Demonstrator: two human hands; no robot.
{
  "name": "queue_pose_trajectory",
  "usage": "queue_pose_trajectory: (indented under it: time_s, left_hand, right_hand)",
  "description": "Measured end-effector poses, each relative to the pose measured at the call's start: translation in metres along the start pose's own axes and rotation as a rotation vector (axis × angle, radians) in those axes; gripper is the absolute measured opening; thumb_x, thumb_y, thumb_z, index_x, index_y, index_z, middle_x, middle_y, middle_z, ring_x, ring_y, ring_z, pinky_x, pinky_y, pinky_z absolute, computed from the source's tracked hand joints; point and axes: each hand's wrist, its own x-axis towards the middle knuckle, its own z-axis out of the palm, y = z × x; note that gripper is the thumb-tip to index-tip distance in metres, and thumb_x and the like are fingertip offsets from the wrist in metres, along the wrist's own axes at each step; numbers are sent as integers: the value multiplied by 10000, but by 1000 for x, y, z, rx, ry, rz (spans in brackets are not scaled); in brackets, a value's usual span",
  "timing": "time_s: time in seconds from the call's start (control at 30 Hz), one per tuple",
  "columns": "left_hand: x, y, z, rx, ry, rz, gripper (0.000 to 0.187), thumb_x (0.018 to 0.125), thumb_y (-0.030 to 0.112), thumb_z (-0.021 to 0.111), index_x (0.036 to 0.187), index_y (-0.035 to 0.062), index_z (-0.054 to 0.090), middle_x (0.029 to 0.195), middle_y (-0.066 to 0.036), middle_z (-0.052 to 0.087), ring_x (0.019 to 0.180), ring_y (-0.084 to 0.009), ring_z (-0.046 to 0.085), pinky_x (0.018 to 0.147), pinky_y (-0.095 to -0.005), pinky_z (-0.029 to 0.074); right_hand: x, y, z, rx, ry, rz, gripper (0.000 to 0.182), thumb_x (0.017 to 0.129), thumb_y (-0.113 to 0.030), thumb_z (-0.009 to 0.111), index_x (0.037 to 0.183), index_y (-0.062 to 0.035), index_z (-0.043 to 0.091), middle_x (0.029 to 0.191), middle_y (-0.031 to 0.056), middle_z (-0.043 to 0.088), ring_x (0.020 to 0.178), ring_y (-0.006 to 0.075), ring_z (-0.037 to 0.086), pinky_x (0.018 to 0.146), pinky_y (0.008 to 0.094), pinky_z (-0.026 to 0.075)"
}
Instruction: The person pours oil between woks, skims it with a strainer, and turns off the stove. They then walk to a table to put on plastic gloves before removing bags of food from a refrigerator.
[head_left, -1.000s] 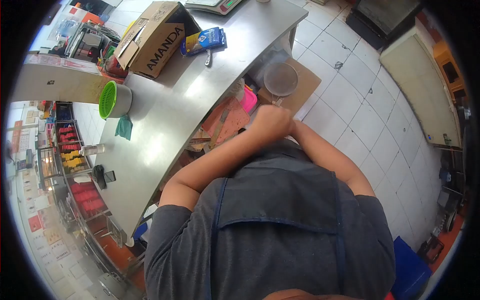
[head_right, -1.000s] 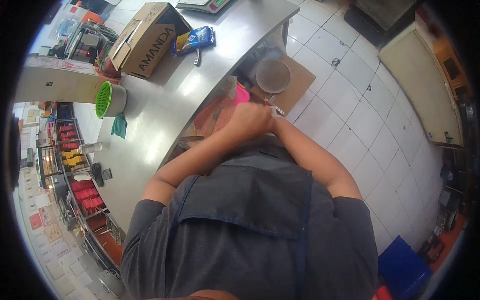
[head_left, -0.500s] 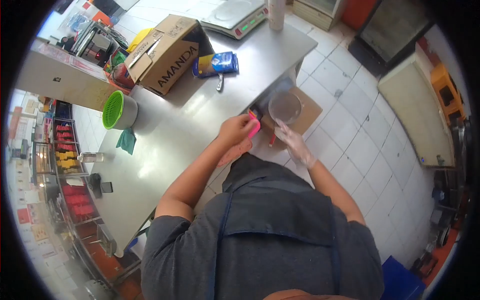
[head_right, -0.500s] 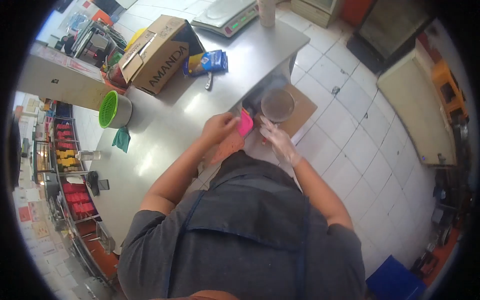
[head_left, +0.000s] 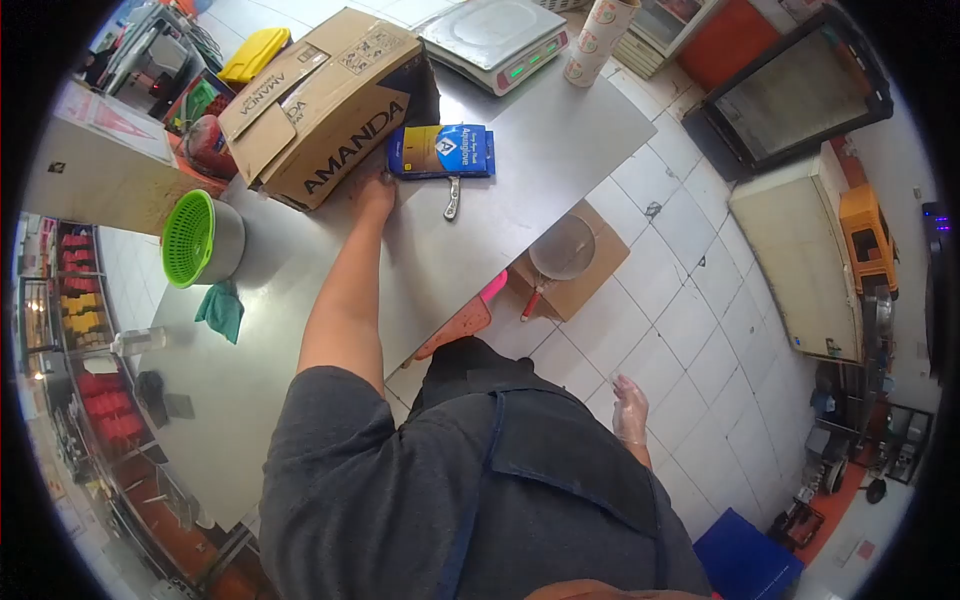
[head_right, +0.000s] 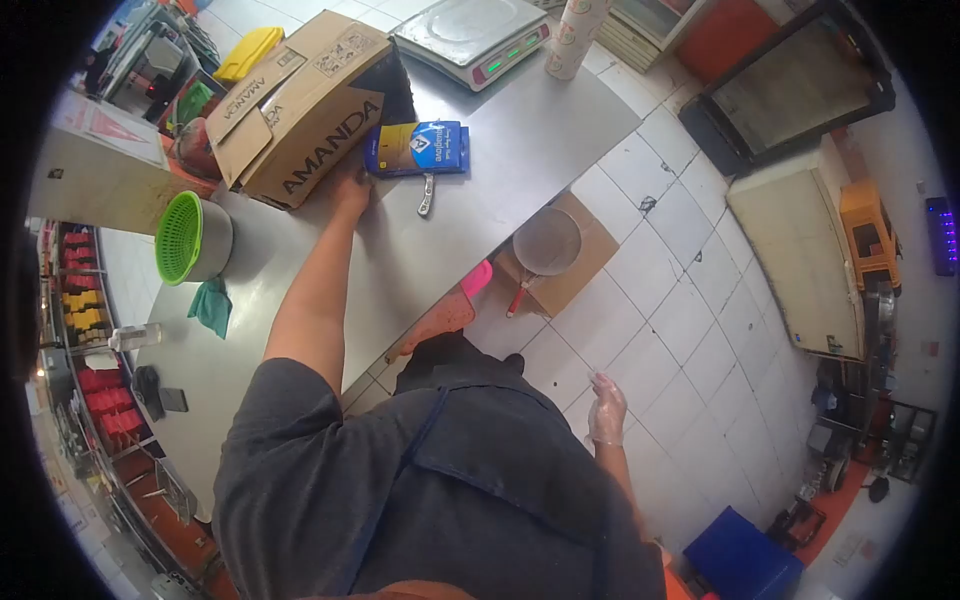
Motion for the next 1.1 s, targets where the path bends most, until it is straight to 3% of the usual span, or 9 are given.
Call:
queue_pose_trajectory:
  time_s: [0.17,0.33,0.4,0.47,0.6,0.67,0.8,0.97,1.1]
  left_hand:
    - [34,-26,32,-214,-72,76,276,848,244,549,1070,121,659,1023,-136,669,991,-307,621,852,-401,475]
    - [9,-26,-40,-300,-96,43,210,826,226,605,956,69,655,884,-126,675,831,-259,643,738,-361,484]
    - [5,-30,-67,-386,-157,-31,211,814,225,631,930,50,645,855,-117,672,789,-241,639,713,-342,480]
    - [-3,-29,-90,-489,-173,73,251,825,235,658,965,27,645,834,-62,662,763,-126,594,704,-273,458]
    - [-23,-16,-116,-763,-232,230,233,870,234,635,948,13,631,797,-20,630,736,-73,547,674,-229,429]
    - [-39,7,-137,-902,-55,364,213,921,226,588,882,17,601,736,31,567,697,-37,494,621,-201,388]
    - [-24,4,-131,-1037,-78,159,246,923,231,598,768,50,538,653,48,487,618,-43,443,551,-215,354]
    - [-32,-1,-125,-1353,-243,-75,116,893,115,612,913,40,525,790,2,579,719,-88,554,607,-219,436]
    - [-40,-13,-119,-1554,-561,-147,364,823,-38,618,1157,33,490,995,-63,635,895,-162,630,736,-264,524]
  right_hand:
    - [-13,7,10,28,8,55,488,893,-322,543,1230,31,535,1160,157,602,1128,245,529,1011,417,329]
    - [-22,-21,48,-9,-11,86,500,904,-343,533,1239,28,526,1158,146,598,1145,248,514,1023,432,301]
    - [-12,-16,56,23,-13,96,505,904,-352,537,1235,28,527,1151,139,600,1134,242,518,1018,424,304]
    - [-4,-15,64,48,-21,111,509,904,-362,540,1232,28,527,1144,132,602,1123,236,521,1014,417,308]
    - [19,-33,91,60,-63,-8,391,938,-238,511,1129,98,569,1091,165,627,1036,223,588,941,340,433]
    - [29,-47,103,46,-93,-48,409,943,-260,505,1132,98,568,1089,165,627,1041,222,585,945,344,432]
    - [41,-88,129,-95,-183,-144,456,939,-333,502,1149,64,578,1100,138,635,1044,220,587,916,336,429]
    - [42,-108,146,-97,-216,-96,461,903,-354,552,1182,13,571,1117,96,625,1059,201,555,899,363,384]
    - [36,-100,146,-125,-195,-76,455,914,-366,529,1167,7,587,1098,86,639,1022,187,578,854,328,402]
